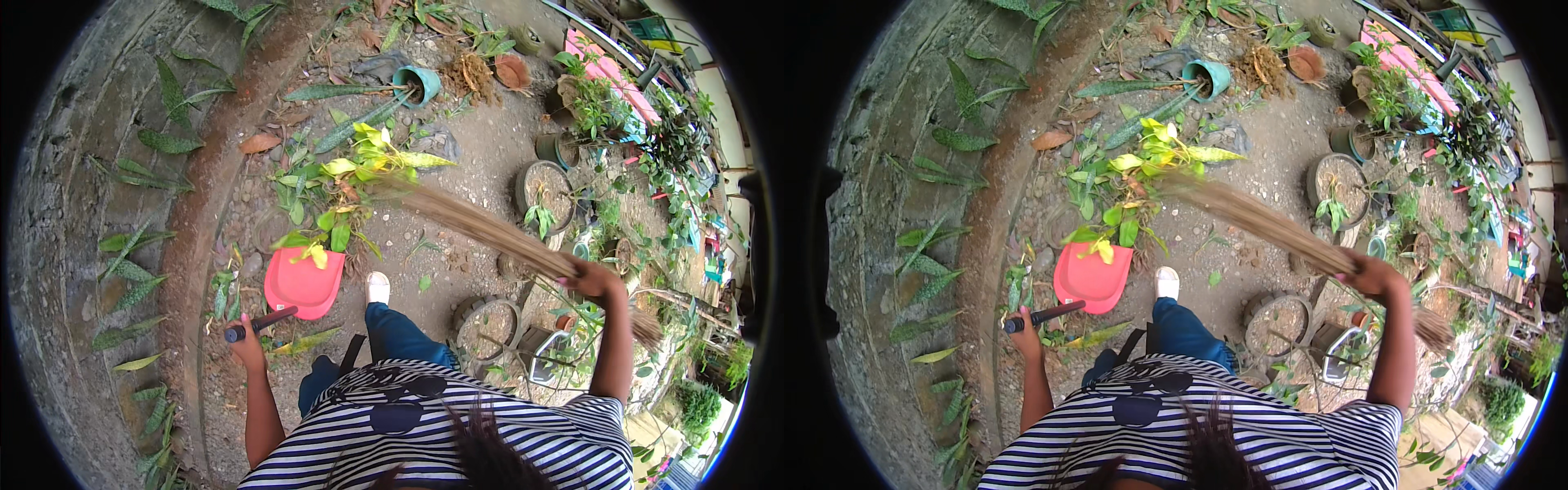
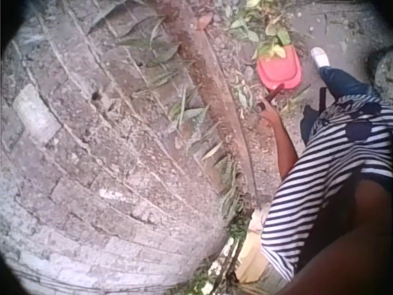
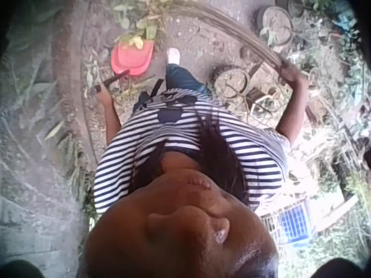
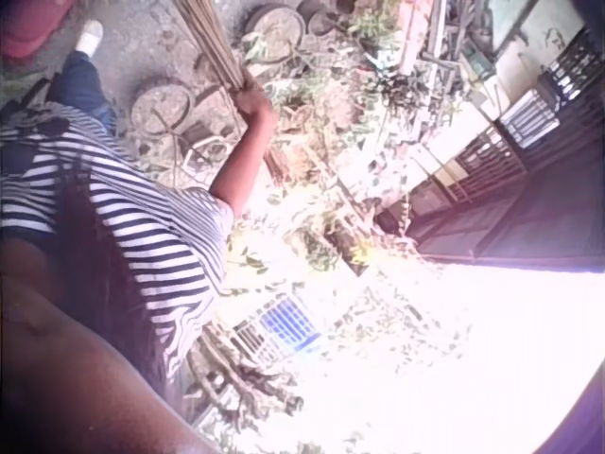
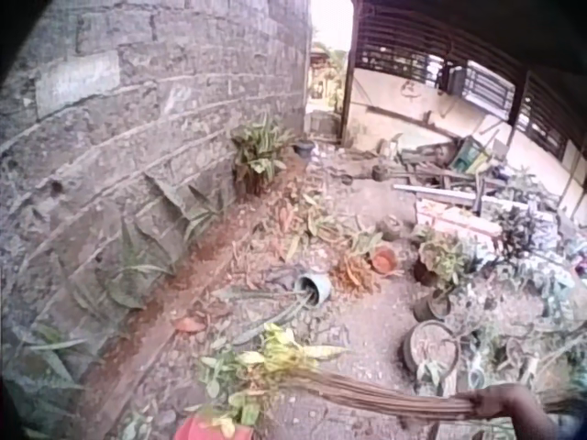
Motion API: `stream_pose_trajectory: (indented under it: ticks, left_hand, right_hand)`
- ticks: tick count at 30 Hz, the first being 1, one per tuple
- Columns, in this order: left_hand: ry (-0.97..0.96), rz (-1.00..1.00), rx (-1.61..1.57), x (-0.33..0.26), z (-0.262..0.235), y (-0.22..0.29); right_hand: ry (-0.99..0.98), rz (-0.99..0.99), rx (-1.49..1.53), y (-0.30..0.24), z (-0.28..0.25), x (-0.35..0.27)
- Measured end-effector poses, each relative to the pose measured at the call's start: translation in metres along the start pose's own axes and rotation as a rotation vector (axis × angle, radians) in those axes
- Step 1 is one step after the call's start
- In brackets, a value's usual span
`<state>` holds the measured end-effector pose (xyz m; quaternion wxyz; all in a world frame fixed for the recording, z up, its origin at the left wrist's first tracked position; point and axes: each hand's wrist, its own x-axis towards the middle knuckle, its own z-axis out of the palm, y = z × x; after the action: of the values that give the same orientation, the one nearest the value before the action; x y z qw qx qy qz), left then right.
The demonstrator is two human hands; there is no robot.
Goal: The person sweeps dry leaves and plant debris from a garden path using a broom and a pink dustpan. They gather the debris into piles, sweep it into the dustpan, and transfer the collected material into a blue bucket. The person also picks up larger leaves by hand and places them into the bucket.
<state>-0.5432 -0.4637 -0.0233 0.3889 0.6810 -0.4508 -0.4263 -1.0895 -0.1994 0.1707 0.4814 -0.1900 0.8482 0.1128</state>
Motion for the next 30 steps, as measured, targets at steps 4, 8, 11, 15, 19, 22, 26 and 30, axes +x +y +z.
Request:
stream_pose_trajectory:
  ticks: [4, 8, 11, 15, 19, 22, 26, 30]
  left_hand:
    - [-0.021, 0.029, 0.018, -0.003, 0.000, 0.003]
    - [-0.016, -0.001, 0.044, -0.008, -0.015, -0.002]
    - [0.041, -0.014, -0.037, -0.012, -0.027, -0.001]
    - [0.162, -0.087, -0.102, -0.032, -0.049, 0.003]
    - [0.241, -0.141, -0.128, -0.047, -0.061, -0.021]
    - [0.242, -0.145, -0.107, -0.059, -0.063, -0.035]
    - [0.251, -0.053, -0.036, -0.076, -0.080, -0.071]
    - [0.275, -0.090, -0.009, -0.094, -0.093, -0.070]
  right_hand:
    - [0.205, 0.042, 0.010, 0.046, -0.041, 0.028]
    - [0.376, 0.124, -0.002, 0.034, -0.025, 0.148]
    - [0.219, 0.107, -0.041, 0.000, 0.011, 0.248]
    - [0.164, -0.154, -0.377, -0.112, 0.058, 0.199]
    - [0.023, -0.239, -0.536, -0.139, 0.071, 0.169]
    - [0.017, -0.255, -0.681, -0.151, 0.084, 0.152]
    - [-0.088, -0.281, -0.756, -0.161, 0.094, 0.107]
    - [-0.108, -0.338, -0.789, -0.152, 0.113, 0.074]
